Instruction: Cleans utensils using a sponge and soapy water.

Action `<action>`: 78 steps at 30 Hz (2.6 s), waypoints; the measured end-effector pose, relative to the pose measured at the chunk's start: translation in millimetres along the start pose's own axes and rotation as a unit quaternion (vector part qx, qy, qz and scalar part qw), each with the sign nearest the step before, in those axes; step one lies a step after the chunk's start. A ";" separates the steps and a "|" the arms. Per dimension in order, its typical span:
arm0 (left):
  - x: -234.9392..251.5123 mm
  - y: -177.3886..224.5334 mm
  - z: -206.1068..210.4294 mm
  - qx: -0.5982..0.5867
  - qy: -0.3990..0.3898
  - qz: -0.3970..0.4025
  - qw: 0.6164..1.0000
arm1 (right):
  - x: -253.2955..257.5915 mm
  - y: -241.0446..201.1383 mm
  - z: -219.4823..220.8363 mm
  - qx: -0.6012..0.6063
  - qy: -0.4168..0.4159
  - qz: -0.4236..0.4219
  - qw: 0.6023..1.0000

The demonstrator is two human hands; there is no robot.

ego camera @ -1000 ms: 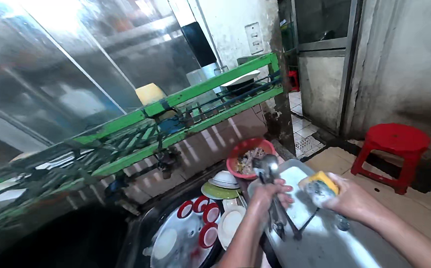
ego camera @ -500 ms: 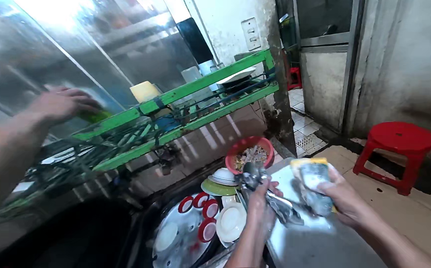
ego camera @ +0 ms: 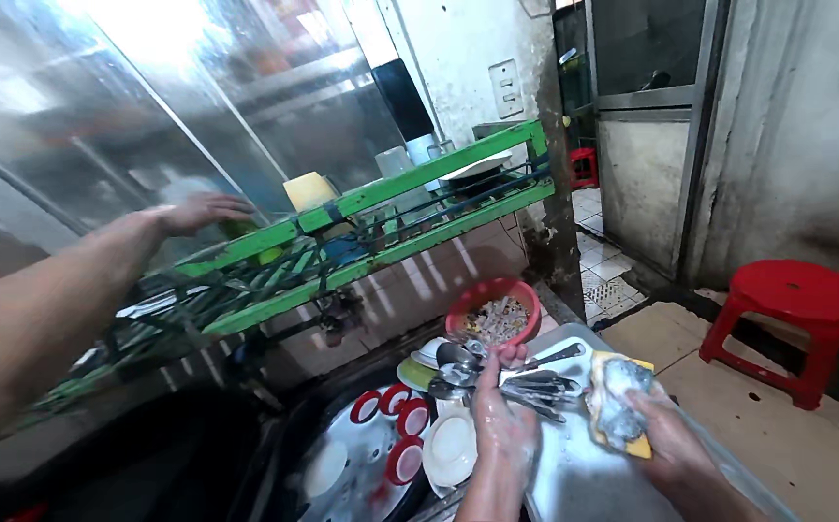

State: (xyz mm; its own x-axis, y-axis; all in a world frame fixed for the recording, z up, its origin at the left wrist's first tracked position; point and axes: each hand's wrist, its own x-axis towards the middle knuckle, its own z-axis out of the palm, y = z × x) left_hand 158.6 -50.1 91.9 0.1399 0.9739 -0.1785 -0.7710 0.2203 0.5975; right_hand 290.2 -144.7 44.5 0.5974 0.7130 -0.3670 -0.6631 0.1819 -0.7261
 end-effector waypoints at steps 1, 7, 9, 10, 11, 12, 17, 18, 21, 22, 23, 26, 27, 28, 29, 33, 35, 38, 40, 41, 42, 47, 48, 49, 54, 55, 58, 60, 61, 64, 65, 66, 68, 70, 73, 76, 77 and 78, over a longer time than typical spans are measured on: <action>2.9 8.2 -2.4 0.005 -0.003 0.015 1.000 | 6.0 -4.0 -6.4 -0.047 0.006 -0.021 0.999; 25.4 47.4 -34.7 0.061 -0.073 0.019 0.995 | 7.4 -66.4 -12.2 -0.488 -0.065 -0.118 0.862; 13.1 39.7 -30.1 0.179 -0.096 -0.057 0.977 | 2.4 -78.6 2.6 -0.552 -0.138 -0.125 0.813; 3.0 31.5 -23.6 0.245 -0.104 -0.098 0.959 | -1.8 -82.2 11.2 -0.568 -0.171 -0.141 0.792; -6.2 20.9 -17.8 0.280 -0.113 -0.136 0.944 | -5.6 -84.0 19.1 -0.574 -0.197 -0.159 0.779; -15.2 8.8 -13.6 0.297 -0.115 -0.163 0.934 | -7.8 -83.0 24.5 -0.571 -0.216 -0.186 0.770; -31.9 -25.1 -14.2 0.323 -0.150 -0.234 0.905 | 8.0 -68.3 26.4 -0.522 -0.219 -0.277 0.776; -31.2 -26.2 -15.1 0.333 -0.145 -0.238 0.901 | 14.5 -65.3 22.9 -0.507 -0.206 -0.272 0.792; -31.1 -28.8 -15.0 0.362 -0.101 -0.221 0.900 | 21.7 -56.5 13.6 -0.401 -0.155 -0.189 0.883; -30.7 -29.6 -15.8 0.364 -0.087 -0.216 0.902 | 20.4 -54.3 10.6 -0.347 -0.135 -0.154 0.915; -29.4 -29.8 -16.8 0.361 -0.077 -0.209 0.906 | 19.2 -53.5 6.8 -0.300 -0.124 -0.120 0.938; -26.5 -29.6 -16.2 0.353 -0.053 -0.189 0.915 | 16.1 -48.6 -6.1 -0.264 -0.163 -0.054 0.949; -27.9 -30.1 -13.0 0.367 -0.049 -0.189 0.910 | 17.5 -43.4 -9.8 -0.303 -0.185 -0.060 0.933; -31.0 -31.5 -9.0 0.388 -0.045 -0.187 0.901 | 19.5 -38.9 -10.9 -0.357 -0.197 -0.076 0.910; -35.1 -33.6 -5.4 0.413 -0.040 -0.183 0.891 | 21.9 -36.0 -9.2 -0.407 -0.195 -0.101 0.886; -41.4 -41.0 -7.1 0.422 -0.018 -0.180 0.888 | 29.2 -29.4 2.3 -0.533 -0.121 -0.192 0.815; -41.0 -39.6 -6.3 0.425 -0.009 -0.164 0.890 | 16.0 -18.5 4.5 -0.528 -0.116 -0.192 0.819; -42.8 -34.1 -8.0 0.455 0.005 -0.151 0.878 | 5.3 -9.4 2.9 -0.531 -0.168 -0.164 0.814; -45.2 -34.7 -15.8 0.451 0.006 -0.163 0.878 | 17.2 -16.9 3.7 -0.562 -0.163 -0.158 0.796; -45.1 -35.6 -19.7 0.442 0.004 -0.166 0.881 | 26.3 -20.4 4.6 -0.562 -0.143 -0.173 0.796; -43.7 -36.4 -23.0 0.431 0.004 -0.167 0.887 | 36.0 -23.2 6.6 -0.544 -0.114 -0.198 0.807; -41.9 -28.3 -27.5 0.369 -0.008 -0.185 0.911 | 57.3 -22.3 11.5 -0.386 -0.055 -0.116 0.914; -42.0 -26.8 -27.6 0.365 -0.018 -0.190 0.911 | 50.3 -17.5 10.5 -0.403 -0.084 -0.080 0.908; -42.5 -25.7 -27.0 0.371 -0.031 -0.198 0.907 | 44.6 -13.3 10.1 -0.440 -0.117 -0.061 0.888; -52.4 -23.3 -37.1 0.388 -0.063 -0.204 0.896 | 37.1 -42.5 20.6 -0.545 -0.093 -0.147 0.820; -52.6 -24.1 -39.3 0.398 -0.058 -0.201 0.893 | 41.9 -49.5 20.8 -0.514 -0.058 -0.153 0.842; -50.6 -34.0 -35.4 0.413 -0.012 -0.176 0.893 | 45.1 -39.1 19.7 -0.430 -0.029 -0.130 0.893; -48.3 -37.8 -27.6 0.416 0.016 -0.168 0.894 | 27.1 -14.2 19.9 -0.423 -0.077 -0.109 0.896; -47.3 -37.4 -25.2 0.426 0.028 -0.164 0.889 | 17.3 -5.6 23.0 -0.440 -0.097 -0.090 0.888; -38.7 -35.8 -41.2 0.422 -0.001 -0.135 0.896 | 17.0 -10.7 23.2 -0.498 -0.120 -0.079 0.855; -36.0 -33.2 -48.0 0.411 -0.021 -0.122 0.903 | 23.9 -18.7 19.8 -0.514 -0.130 -0.073 0.845; -33.1 -28.6 -52.9 0.403 -0.045 -0.110 0.908 | 32.3 -27.3 15.6 -0.532 -0.146 -0.058 0.832; -27.9 -19.4 -57.1 0.359 -0.096 -0.090 0.924 | 42.8 -41.5 8.7 -0.576 -0.207 -0.002 0.791; -26.0 -10.4 -50.6 0.337 -0.138 -0.104 0.926 | 35.2 -42.6 10.1 -0.607 -0.290 0.037 0.739; -21.6 -4.7 -39.0 0.342 -0.184 -0.156 0.908 | 16.2 -26.1 14.7 -0.603 -0.403 0.044 0.687; -12.7 -6.8 -35.5 0.318 -0.138 -0.165 0.923 | 15.7 -18.8 12.3 -0.640 -0.467 0.084 0.604; -8.5 -6.3 -35.8 0.284 -0.124 -0.165 0.936 | 18.8 -18.0 8.8 -0.662 -0.480 0.090 0.569; -4.6 -6.0 -36.4 0.255 -0.110 -0.165 0.946 | 21.8 -19.6 5.5 -0.686 -0.477 0.095 0.541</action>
State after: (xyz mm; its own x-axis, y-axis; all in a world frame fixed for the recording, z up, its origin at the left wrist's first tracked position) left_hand 140.0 -57.9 60.7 0.4896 0.8229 -0.2884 -0.2700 0.4575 0.8472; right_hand 313.8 -129.0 53.9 -0.3613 0.7749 -0.5187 0.6781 -0.1634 -0.7165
